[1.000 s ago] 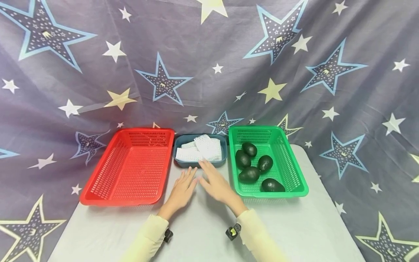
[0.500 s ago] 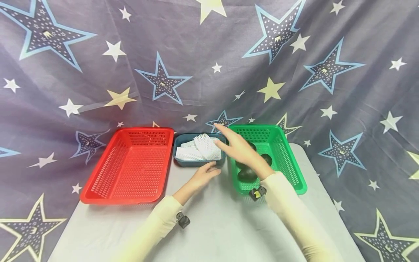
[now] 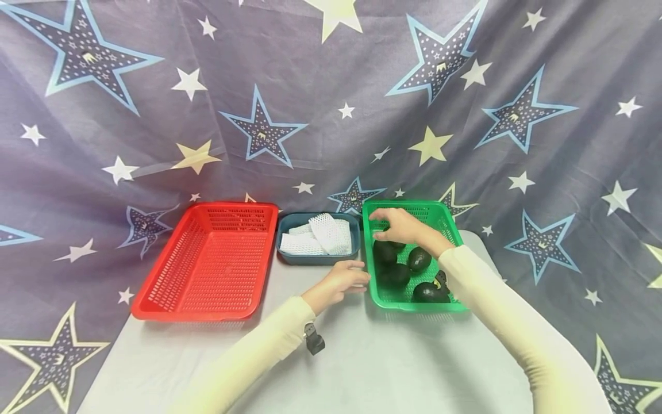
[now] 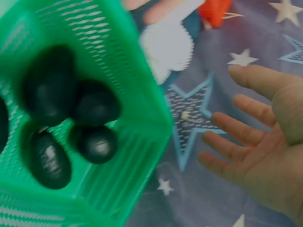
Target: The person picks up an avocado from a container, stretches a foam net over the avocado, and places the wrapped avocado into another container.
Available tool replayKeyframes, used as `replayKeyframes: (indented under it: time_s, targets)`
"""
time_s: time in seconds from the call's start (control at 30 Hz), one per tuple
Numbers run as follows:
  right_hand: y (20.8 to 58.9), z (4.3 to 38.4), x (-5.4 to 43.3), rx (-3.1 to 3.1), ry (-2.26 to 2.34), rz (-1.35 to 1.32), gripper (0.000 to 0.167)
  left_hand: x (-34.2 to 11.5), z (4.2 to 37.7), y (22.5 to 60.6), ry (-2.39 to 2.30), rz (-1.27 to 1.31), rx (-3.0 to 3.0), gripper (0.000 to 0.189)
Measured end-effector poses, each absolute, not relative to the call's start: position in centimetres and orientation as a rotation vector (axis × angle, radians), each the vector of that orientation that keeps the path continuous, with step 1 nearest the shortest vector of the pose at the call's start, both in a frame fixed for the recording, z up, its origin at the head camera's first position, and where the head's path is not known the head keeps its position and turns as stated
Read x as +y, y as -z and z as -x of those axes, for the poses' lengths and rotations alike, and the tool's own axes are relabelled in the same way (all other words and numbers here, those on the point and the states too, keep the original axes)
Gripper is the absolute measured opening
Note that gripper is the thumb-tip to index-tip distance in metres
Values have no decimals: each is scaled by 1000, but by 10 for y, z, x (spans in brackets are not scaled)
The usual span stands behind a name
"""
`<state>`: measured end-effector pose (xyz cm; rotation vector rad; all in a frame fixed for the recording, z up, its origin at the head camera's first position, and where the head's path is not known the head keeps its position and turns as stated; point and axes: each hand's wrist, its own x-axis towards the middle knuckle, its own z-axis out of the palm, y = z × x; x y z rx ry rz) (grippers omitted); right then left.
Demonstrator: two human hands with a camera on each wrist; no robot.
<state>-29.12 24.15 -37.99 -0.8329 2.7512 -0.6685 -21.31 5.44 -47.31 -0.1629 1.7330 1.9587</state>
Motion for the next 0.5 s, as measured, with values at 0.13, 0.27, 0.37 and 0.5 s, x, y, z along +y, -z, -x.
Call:
replayKeyframes:
  time_s: [0.13, 0.27, 0.37, 0.5]
  targets:
    - [394, 290, 249, 2707, 582, 854, 48, 62, 218, 478, -1994, 242, 1722, 54]
    - [405, 287, 253, 2637, 528, 849, 45, 69, 221, 481, -2019, 324, 1723, 46]
    - [415, 286, 256, 2590, 505, 848, 43, 72, 223, 484, -2032, 381, 1727, 42]
    - [427, 287, 258, 2560, 472, 888, 43, 75, 225, 487, -2014, 429, 1755, 39]
